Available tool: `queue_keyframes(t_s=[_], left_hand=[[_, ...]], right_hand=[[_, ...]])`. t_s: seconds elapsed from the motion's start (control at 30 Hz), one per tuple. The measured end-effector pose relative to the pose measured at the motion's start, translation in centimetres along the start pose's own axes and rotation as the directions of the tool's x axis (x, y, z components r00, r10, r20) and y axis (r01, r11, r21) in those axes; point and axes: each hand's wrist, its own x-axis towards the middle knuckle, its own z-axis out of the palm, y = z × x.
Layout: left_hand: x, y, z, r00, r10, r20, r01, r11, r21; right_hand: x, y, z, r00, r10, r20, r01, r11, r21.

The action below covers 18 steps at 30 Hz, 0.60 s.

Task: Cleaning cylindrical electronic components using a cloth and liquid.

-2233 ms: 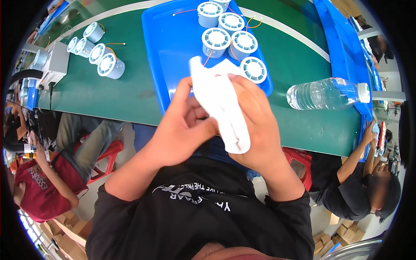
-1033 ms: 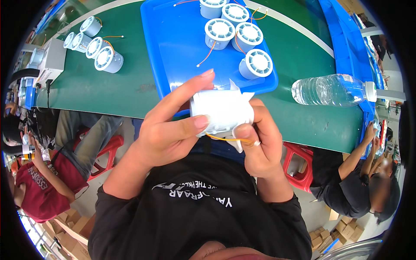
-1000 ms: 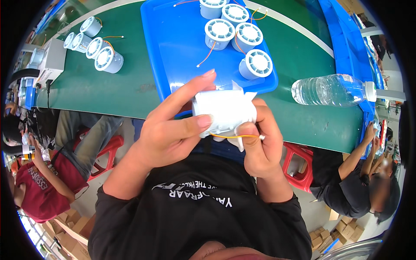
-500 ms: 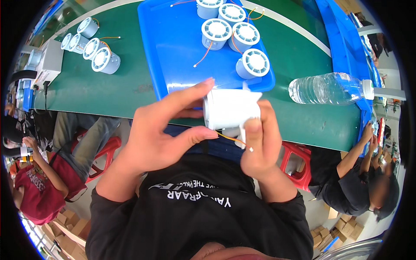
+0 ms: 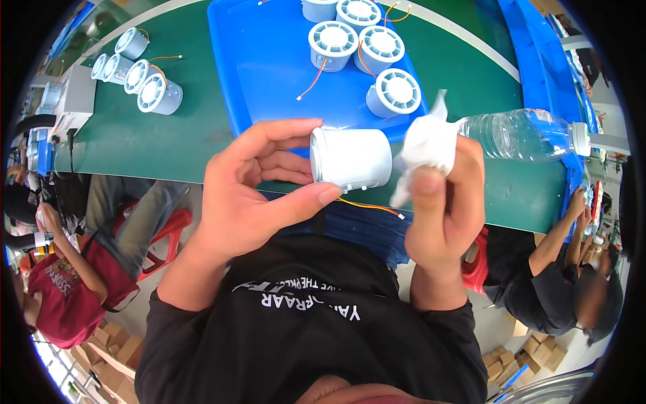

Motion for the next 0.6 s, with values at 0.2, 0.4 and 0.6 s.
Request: queue_keyframes(t_s=[0.2, 0.4, 0.6], left_hand=[[0.0, 0.5, 0.2, 0.999, 0.019, 0.026, -0.021, 0.999, 0.045], [-0.5, 0.0, -0.5, 0.998, -0.06, -0.011, 0.057, 0.982, -0.18], [-0.3, 0.3, -0.1, 0.992, -0.121, 0.044, 0.128, 0.93, -0.344]], right_hand=[[2.1, 0.0, 0.6, 0.931, -0.283, 0.232, 0.311, 0.946, -0.093], [-1.1, 0.8, -0.3, 0.905, 0.377, 0.197, -0.417, 0.7, 0.58], [-3.5, 0.4, 1.2, 0.934, 0.256, 0.25, -0.337, 0.864, 0.374]])
